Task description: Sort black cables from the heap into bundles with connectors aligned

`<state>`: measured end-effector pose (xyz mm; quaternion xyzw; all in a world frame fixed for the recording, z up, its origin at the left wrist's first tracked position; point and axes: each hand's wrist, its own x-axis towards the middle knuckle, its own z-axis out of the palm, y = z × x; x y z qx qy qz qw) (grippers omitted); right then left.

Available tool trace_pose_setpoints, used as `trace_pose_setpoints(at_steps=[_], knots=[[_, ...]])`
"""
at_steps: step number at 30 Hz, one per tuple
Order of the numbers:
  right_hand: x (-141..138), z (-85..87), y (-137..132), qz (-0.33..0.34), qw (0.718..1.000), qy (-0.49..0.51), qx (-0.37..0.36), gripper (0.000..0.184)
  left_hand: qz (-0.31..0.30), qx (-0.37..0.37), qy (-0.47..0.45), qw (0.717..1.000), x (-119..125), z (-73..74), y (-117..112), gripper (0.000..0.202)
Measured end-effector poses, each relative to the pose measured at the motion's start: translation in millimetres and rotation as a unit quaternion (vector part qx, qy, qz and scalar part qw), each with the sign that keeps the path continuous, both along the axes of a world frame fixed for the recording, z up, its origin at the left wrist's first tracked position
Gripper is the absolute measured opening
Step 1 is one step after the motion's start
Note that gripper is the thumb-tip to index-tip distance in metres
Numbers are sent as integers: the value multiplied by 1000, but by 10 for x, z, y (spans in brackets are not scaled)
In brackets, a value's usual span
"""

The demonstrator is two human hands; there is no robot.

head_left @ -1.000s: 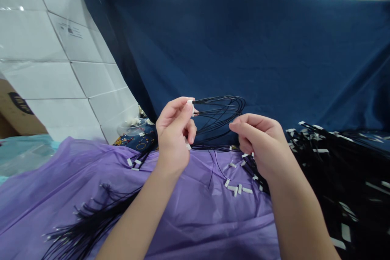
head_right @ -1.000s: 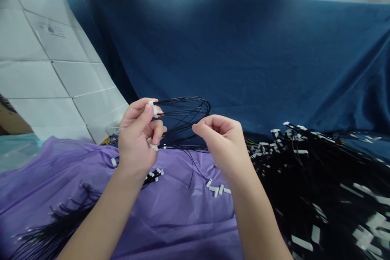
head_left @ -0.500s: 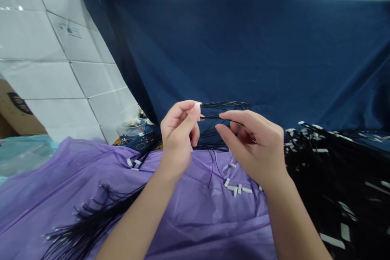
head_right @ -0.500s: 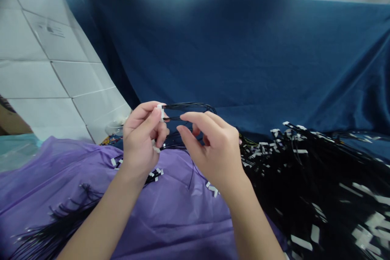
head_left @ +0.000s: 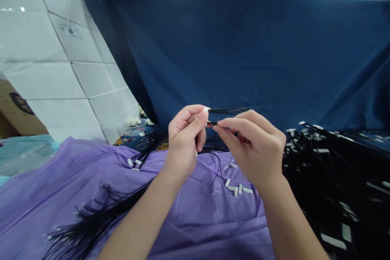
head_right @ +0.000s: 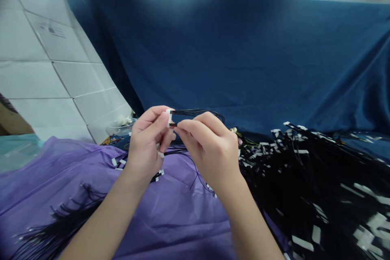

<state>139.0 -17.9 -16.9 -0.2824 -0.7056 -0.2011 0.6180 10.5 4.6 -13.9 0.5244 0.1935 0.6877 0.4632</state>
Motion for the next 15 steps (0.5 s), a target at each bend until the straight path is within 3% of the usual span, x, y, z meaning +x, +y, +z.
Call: trace_pose_setpoints(at_steps=[15], knots=[[-45,7,-35,1,1000,1,-22,9,-14,-20,-26,999,5,16,-10,13]])
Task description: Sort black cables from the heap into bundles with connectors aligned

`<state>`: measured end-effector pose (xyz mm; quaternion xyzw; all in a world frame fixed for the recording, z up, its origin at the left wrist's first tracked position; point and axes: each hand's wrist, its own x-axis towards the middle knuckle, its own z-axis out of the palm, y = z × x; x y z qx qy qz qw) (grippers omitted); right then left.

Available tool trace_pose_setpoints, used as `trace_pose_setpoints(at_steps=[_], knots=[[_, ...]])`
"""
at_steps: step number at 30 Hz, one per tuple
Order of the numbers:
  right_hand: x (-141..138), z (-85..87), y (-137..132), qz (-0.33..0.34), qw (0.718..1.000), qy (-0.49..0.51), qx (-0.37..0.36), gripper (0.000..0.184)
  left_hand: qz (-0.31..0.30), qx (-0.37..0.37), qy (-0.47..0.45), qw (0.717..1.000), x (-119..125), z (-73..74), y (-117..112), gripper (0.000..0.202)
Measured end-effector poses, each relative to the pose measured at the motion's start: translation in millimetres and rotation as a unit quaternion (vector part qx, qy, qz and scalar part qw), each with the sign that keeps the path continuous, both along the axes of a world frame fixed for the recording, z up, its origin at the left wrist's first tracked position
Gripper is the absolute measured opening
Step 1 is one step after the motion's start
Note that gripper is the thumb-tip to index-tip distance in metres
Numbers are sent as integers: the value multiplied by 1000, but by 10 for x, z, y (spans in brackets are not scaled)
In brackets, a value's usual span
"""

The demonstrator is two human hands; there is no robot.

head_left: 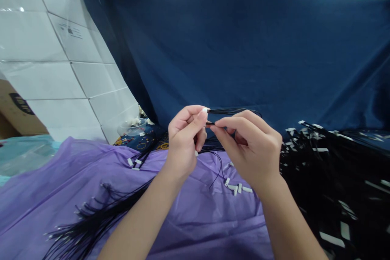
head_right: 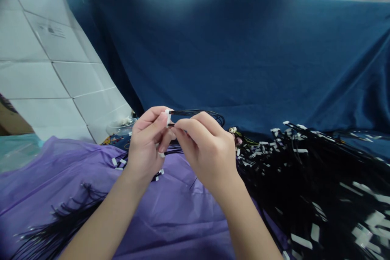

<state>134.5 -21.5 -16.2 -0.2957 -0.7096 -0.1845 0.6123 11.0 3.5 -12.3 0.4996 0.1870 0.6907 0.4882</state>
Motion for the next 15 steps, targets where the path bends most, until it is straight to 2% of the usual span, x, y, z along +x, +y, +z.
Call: trace_pose_setpoints(at_steps=[3,7,11,15], knots=[[25,11,-21,32,999,30,-21,18,21,2,-5,1000,-35,27,12,13],[42,42,-100,62,989,128,-26,25,47,-7,-44,998,-141,97,44,14],[41,70,-137,63,975,212,-23,13,34,-39,-121,991,-283,185,74,13],[77,52,-62,86,969,196,-122,2,0,-49,-150,987,-391,229,95,13]])
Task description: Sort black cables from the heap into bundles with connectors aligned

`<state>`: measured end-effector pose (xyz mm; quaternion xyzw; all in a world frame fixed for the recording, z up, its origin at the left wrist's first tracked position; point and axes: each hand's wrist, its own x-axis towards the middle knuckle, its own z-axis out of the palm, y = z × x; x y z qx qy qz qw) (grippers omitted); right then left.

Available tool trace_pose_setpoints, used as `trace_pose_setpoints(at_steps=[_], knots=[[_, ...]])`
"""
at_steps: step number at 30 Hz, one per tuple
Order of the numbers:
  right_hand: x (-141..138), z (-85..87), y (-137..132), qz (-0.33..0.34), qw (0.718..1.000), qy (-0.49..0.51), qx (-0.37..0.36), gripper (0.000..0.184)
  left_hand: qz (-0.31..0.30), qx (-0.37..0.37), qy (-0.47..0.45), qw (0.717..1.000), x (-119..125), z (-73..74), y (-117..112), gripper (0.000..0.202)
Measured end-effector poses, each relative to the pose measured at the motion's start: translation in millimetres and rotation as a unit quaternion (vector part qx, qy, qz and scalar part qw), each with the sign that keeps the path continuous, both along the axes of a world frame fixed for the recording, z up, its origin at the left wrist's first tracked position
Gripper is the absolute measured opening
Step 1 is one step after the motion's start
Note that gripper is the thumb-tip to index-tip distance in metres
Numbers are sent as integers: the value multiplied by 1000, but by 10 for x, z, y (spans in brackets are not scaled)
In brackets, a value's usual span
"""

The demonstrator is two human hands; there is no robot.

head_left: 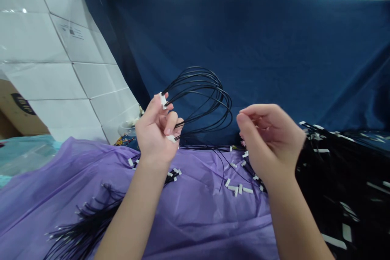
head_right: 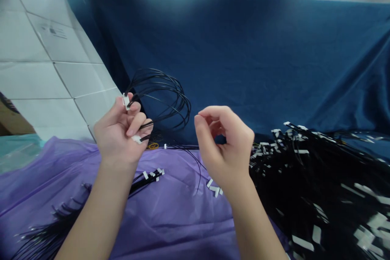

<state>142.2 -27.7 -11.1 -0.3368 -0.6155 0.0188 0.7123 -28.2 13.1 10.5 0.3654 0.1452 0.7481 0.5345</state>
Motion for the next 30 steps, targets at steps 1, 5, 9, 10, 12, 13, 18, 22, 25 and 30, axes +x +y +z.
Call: trace_pose_setpoints(at_steps=[1,5,9,10,12,13,18,22,25,30], knots=[[13,-8,21,20,999,-24,-34,3,-8,7,0,1000,-18,0,4,14],[38,-17,40,127,965,-155,-170,11,-46,30,-5,998,-63,-14,16,18],[3,9,-15,173,940,-220,-195,8,-68,28,-25,997,-78,-17,14,22],[-8,16,-27,182,938,-221,-197,5,-71,25,-30,997,-79,-15,14,23],[-23,25,-46,207,931,-218,-205,6,-71,23,-38,996,-81,-11,13,24],[-28,28,-55,219,928,-215,-209,6,-72,24,-42,996,-82,-9,13,25],[-74,21,-104,290,903,-206,-242,7,-81,25,-104,991,-89,10,-4,26],[-157,-21,-95,329,881,-211,-269,9,-61,23,-157,985,-123,26,-16,25],[-214,-83,-46,341,869,-202,-295,16,-36,34,-151,987,-167,11,12,26],[-225,-173,0,387,847,-147,-333,87,-8,71,-86,994,-217,-34,67,21]])
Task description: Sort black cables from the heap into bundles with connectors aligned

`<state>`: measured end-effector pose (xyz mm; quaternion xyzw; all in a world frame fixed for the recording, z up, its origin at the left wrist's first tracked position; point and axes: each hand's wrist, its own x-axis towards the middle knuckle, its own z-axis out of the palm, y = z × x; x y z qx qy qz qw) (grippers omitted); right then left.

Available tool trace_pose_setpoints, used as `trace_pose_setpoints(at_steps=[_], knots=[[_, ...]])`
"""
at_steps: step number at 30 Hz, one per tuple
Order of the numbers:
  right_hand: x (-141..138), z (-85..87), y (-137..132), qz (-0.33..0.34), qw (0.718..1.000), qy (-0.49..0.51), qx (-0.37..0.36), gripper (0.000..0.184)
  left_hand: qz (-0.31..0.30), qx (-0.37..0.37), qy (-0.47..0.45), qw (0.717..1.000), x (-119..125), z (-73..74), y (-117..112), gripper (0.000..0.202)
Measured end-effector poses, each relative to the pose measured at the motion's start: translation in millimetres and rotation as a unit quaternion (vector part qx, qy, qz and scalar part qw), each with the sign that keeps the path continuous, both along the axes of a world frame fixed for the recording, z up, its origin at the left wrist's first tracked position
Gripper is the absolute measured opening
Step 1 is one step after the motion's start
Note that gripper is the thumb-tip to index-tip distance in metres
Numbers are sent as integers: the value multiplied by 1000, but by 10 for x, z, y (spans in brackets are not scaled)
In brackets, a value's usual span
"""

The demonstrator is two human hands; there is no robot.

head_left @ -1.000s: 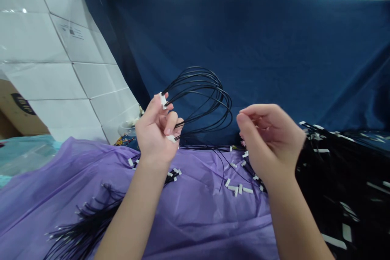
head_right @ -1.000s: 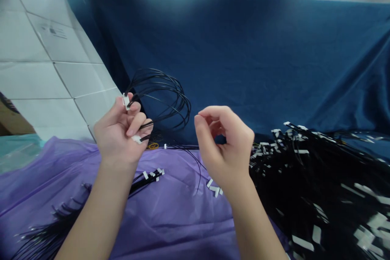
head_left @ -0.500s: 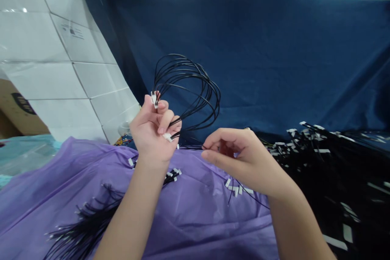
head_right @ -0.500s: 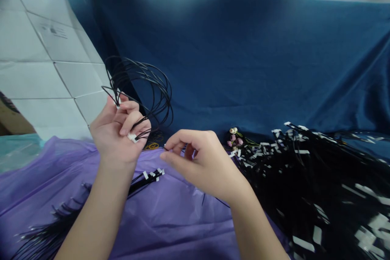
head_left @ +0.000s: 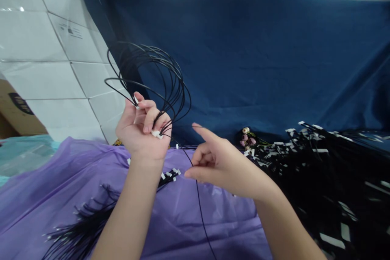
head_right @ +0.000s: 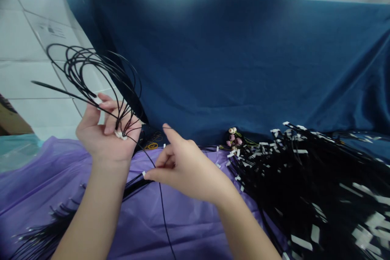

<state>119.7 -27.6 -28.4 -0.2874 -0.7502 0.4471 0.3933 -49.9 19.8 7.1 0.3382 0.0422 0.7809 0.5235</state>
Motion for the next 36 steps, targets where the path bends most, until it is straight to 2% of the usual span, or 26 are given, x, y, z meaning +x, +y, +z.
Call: trace_pose_setpoints(at_steps=[2,4,7,9,11,14,17,20,24,26,28,33,36], knots=[[4,-2,2,11,999,36,-34,103,11,8,21,1000,-2,-4,2,19],[-5,15,15,-1,996,80,-46,99,5,4,25,1000,1,-1,-3,19],[-29,46,75,-94,979,180,3,67,-25,-25,-6,999,15,12,-14,24],[-27,60,125,-183,944,267,70,38,-39,-45,-26,998,33,24,-22,25],[9,73,158,-252,896,337,144,15,-45,-58,-38,997,59,38,-34,25],[112,112,147,-298,843,391,219,14,-50,-78,-39,995,109,58,-58,26],[212,174,94,-303,813,434,243,16,-51,-90,-27,994,153,55,-70,24],[264,226,49,-310,791,457,265,21,-26,-85,10,996,187,25,-57,17],[299,252,26,-333,802,376,323,30,17,-98,39,994,246,-7,-38,13],[326,253,25,-297,820,347,346,32,24,-116,46,992,283,-8,-42,14],[359,245,25,-238,840,346,343,26,20,-130,62,989,319,-7,-51,16],[409,191,25,-141,890,367,229,14,21,-122,109,986,395,-39,-68,20],[386,172,13,-157,927,285,186,8,33,-101,139,985,428,-66,-76,19]])
